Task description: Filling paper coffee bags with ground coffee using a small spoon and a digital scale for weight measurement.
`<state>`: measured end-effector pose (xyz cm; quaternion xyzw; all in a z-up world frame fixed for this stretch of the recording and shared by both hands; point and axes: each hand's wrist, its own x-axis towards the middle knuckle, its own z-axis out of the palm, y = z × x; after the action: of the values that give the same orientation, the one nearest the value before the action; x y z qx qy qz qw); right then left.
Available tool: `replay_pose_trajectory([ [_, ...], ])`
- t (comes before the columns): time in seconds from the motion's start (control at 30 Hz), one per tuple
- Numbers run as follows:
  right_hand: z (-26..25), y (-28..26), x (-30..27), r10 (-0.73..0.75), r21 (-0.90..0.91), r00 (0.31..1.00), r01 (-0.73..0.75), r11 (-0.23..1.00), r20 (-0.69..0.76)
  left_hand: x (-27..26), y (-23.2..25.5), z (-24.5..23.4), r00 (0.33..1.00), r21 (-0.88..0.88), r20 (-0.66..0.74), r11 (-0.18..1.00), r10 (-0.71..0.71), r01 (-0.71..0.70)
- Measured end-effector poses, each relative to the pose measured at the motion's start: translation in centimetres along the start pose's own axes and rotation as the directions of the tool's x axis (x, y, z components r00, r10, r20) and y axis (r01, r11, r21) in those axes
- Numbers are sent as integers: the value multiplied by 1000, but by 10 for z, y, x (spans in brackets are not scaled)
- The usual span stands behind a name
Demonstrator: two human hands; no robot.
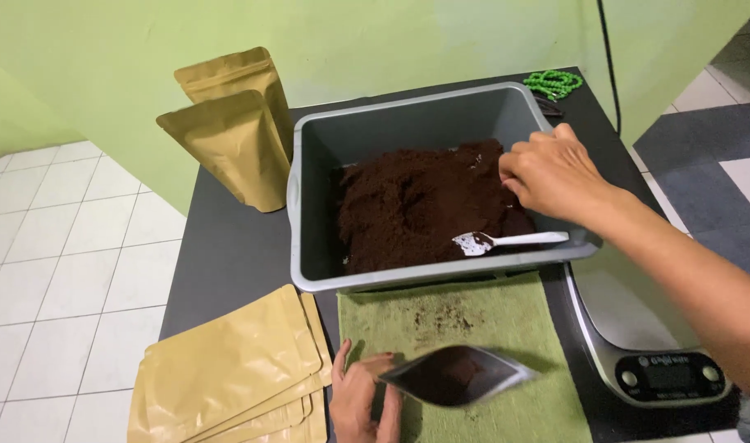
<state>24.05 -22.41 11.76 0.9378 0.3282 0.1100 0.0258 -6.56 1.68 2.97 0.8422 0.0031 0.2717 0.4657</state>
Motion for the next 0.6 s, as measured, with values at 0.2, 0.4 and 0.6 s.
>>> replay_pose_trajectory([
  [0.2,3,3,9,9,-64,986,2,998,169,-8,-24,10,1000,36,-3,999,3,-3],
  [0.4,-1,10,6,42,-131,963,-7,991,268,-21,-64,14,981,57,181,995,70,-81],
  [0.6,-20,0,1,53,-177,846,50,983,531,-26,-101,27,716,350,609,926,-341,143],
])
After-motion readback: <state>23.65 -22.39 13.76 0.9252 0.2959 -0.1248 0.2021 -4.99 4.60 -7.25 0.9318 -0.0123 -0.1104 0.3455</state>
